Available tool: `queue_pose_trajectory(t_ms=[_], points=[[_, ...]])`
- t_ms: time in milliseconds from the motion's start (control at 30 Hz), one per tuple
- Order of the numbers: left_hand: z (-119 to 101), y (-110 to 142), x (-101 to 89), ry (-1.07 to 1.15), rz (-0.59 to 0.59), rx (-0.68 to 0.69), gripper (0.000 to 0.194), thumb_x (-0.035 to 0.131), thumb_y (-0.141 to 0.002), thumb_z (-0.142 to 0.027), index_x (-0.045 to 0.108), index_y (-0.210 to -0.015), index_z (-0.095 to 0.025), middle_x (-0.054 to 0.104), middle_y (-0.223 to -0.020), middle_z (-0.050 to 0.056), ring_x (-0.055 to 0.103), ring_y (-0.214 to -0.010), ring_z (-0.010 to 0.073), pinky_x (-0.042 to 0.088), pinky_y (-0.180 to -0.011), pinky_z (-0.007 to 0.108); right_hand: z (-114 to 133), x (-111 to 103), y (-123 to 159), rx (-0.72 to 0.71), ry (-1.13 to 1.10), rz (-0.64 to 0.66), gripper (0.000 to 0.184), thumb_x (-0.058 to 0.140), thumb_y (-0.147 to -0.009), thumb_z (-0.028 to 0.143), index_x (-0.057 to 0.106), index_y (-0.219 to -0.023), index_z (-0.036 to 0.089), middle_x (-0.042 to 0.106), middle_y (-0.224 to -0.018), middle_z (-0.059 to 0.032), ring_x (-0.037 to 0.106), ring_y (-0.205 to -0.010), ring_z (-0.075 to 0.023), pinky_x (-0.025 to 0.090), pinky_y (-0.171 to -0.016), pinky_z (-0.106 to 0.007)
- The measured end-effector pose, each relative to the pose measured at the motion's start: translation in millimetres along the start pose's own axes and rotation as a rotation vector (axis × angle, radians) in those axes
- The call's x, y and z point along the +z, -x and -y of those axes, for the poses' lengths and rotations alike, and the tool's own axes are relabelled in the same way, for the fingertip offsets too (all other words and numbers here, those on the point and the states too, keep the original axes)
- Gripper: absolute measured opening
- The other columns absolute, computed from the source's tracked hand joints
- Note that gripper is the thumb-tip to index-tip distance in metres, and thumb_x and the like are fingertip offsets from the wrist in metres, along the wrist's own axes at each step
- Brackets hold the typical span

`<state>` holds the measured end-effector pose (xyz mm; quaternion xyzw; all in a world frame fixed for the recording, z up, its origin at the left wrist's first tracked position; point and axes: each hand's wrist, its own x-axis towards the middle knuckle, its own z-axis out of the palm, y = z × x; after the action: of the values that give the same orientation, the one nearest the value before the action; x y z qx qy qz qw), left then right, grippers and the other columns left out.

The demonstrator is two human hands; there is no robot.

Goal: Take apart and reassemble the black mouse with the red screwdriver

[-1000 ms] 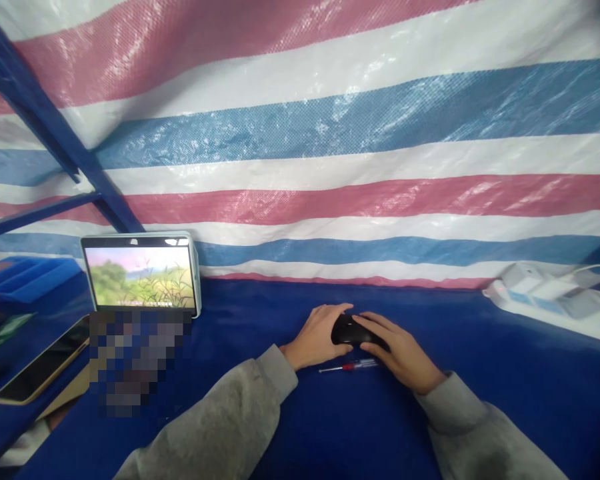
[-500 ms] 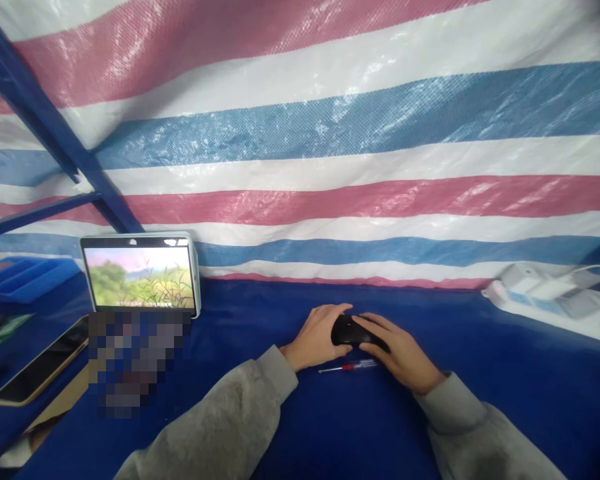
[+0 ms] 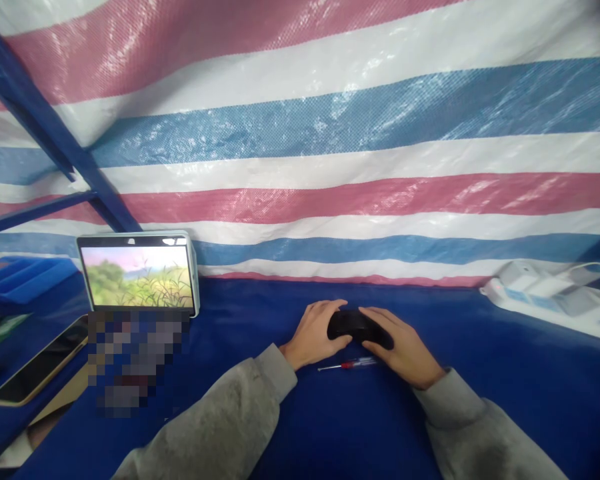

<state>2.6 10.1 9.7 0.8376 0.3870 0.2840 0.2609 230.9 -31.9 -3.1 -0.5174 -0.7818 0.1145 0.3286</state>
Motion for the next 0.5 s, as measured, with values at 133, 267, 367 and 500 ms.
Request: queue_pose_trajectory(t_ms=[133, 267, 367, 500], points=[[-3.1, 0.6, -2.9, 0.034, -0.057, -0.014, 0.051, 0.065, -0.090, -0.037, 0.049, -0.137, -0.027, 0.068, -0.120, 0.005, 0.052, -0.125, 0.0285, 0.036, -0.110, 0.049, 1.2, -2.4, -0.5, 0.034, -0.034, -0.072, 0.038, 0.057, -0.089, 0.037, 0.062, -0.124, 0.022, 0.071, -0.121, -0.0088, 0.068, -0.111, -0.0250, 0.055, -0.099, -0.041], [-4.1, 2.1, -3.4, -0.001, -0.112, 0.062, 0.047, 0.061, -0.093, -0.039, 0.050, -0.137, -0.027, 0.059, -0.134, 0.007, 0.051, -0.126, 0.0270, 0.038, -0.110, 0.046, 8.2, -4.1, -1.1, 0.127, -0.049, -0.047, 0.038, 0.055, -0.090, 0.047, 0.062, -0.119, 0.023, 0.074, -0.113, -0.0060, 0.073, -0.099, -0.0230, 0.059, -0.088, -0.036], [-4.9, 3.0, -3.2, -0.049, -0.110, 0.175, 0.044, 0.059, -0.093, -0.038, 0.053, -0.135, -0.026, 0.057, -0.135, 0.009, 0.051, -0.127, 0.0270, 0.039, -0.110, 0.045, 13.6, -3.5, -2.4, 0.170, -0.064, -0.037, 0.039, 0.053, -0.090, 0.050, 0.063, -0.118, 0.023, 0.076, -0.105, -0.0045, 0.074, -0.088, -0.0205, 0.059, -0.080, -0.032], [-3.9, 2.5, -1.7, -0.096, -0.037, 0.274, 0.039, 0.058, -0.094, -0.039, 0.059, -0.130, -0.025, 0.060, -0.127, 0.009, 0.053, -0.123, 0.0264, 0.040, -0.108, 0.044, 15.9, -1.5, -4.5, 0.198, -0.054, -0.053, 0.040, 0.050, -0.091, 0.052, 0.066, -0.113, 0.022, 0.075, -0.080, -0.0015, 0.072, -0.069, -0.0174, 0.056, -0.069, -0.029]])
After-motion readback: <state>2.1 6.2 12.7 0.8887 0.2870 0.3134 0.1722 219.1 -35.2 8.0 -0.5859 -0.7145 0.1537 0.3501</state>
